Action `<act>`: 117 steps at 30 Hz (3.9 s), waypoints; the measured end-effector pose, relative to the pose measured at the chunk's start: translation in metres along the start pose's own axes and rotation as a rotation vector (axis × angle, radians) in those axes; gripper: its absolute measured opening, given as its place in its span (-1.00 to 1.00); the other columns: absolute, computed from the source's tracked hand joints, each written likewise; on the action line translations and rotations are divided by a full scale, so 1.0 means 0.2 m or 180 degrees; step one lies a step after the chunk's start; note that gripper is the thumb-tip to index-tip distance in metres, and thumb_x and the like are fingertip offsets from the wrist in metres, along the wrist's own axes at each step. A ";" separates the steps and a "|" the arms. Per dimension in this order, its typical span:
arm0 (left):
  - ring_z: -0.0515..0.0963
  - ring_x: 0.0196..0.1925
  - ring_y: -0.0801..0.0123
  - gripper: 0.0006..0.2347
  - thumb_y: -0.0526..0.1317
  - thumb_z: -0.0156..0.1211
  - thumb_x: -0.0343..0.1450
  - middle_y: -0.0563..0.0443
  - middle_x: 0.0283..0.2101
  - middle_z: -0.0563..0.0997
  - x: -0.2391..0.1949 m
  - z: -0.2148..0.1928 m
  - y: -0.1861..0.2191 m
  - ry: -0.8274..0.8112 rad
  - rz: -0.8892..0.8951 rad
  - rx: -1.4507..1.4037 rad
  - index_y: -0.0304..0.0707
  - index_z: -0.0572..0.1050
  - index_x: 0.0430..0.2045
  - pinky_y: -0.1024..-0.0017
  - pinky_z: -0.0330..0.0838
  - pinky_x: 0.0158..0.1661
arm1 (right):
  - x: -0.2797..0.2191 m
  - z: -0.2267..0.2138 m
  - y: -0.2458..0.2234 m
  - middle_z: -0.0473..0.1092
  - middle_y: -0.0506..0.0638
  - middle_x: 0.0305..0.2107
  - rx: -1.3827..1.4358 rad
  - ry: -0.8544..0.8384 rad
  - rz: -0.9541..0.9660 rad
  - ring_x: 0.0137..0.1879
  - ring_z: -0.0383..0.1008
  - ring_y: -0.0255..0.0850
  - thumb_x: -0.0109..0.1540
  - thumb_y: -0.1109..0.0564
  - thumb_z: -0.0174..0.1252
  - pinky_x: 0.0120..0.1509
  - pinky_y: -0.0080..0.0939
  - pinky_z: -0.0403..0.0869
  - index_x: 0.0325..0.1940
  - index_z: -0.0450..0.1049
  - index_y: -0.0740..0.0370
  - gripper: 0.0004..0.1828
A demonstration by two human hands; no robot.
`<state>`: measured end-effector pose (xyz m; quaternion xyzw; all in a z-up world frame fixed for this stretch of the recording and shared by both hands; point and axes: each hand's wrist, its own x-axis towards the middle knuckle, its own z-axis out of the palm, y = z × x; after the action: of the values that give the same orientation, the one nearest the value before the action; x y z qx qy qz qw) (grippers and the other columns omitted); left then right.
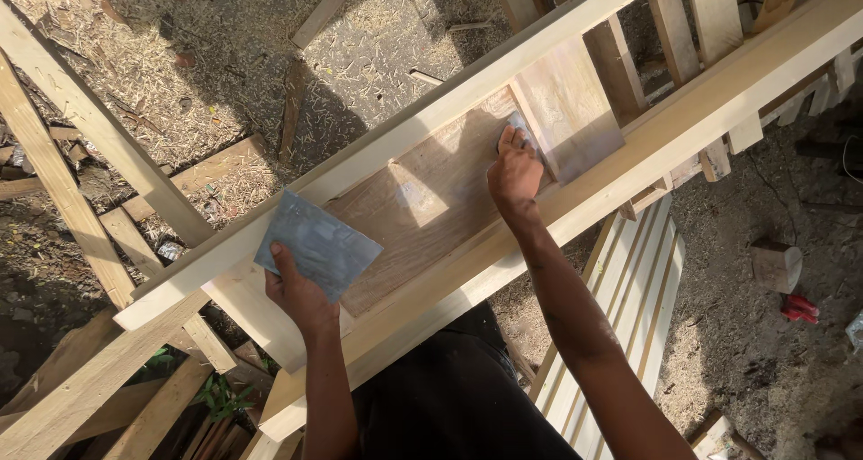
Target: The person scoops a pinkish filler from a container with a putty knife and spreads it into gaps on a wooden frame. They smooth the filler with the knife and a second flat tool, then scrape excess material back into the container.
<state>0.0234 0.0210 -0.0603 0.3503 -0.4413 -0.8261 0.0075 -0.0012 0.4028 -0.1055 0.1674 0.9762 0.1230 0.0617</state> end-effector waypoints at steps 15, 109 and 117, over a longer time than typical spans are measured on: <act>0.62 0.00 0.32 -0.65 -0.07 0.11 0.58 -0.06 0.01 0.59 0.13 -0.04 0.13 -0.0298 0.0081 0.0061 -0.44 0.45 0.07 0.30 0.58 0.01 | -0.23 -0.04 -0.26 0.47 0.17 0.13 0.0333 -0.0465 -0.0155 0.07 0.58 0.07 0.10 0.22 0.10 -0.05 0.02 0.60 0.28 0.45 0.14 -0.39; 0.62 -0.14 0.43 -0.70 -0.13 0.27 0.50 -0.03 -0.15 0.65 -0.63 0.35 -0.04 -0.0367 -0.0483 -0.0236 -0.49 0.56 -0.09 0.40 0.54 -0.08 | -0.22 -1.02 0.70 0.57 0.03 -0.14 0.3793 -0.0380 -0.0764 -0.04 0.55 -0.32 0.32 0.35 0.16 0.09 -0.30 0.52 0.10 0.56 0.37 -0.74; 0.63 -0.13 0.46 -0.73 -0.16 0.28 0.48 -0.01 -0.13 0.66 -0.55 0.28 -0.10 -0.0259 -0.0535 -0.0276 -0.46 0.56 -0.11 0.43 0.53 -0.06 | -0.07 -0.52 0.44 0.58 0.21 -0.38 0.2827 0.0216 0.0022 -0.26 0.66 -0.05 0.12 0.23 0.20 -0.08 -0.10 0.56 -0.12 0.58 0.36 -0.73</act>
<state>0.0790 0.1084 0.0088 0.3516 -0.3741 -0.8557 -0.0647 0.0219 0.4561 0.0182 0.1768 0.9353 -0.3026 -0.0487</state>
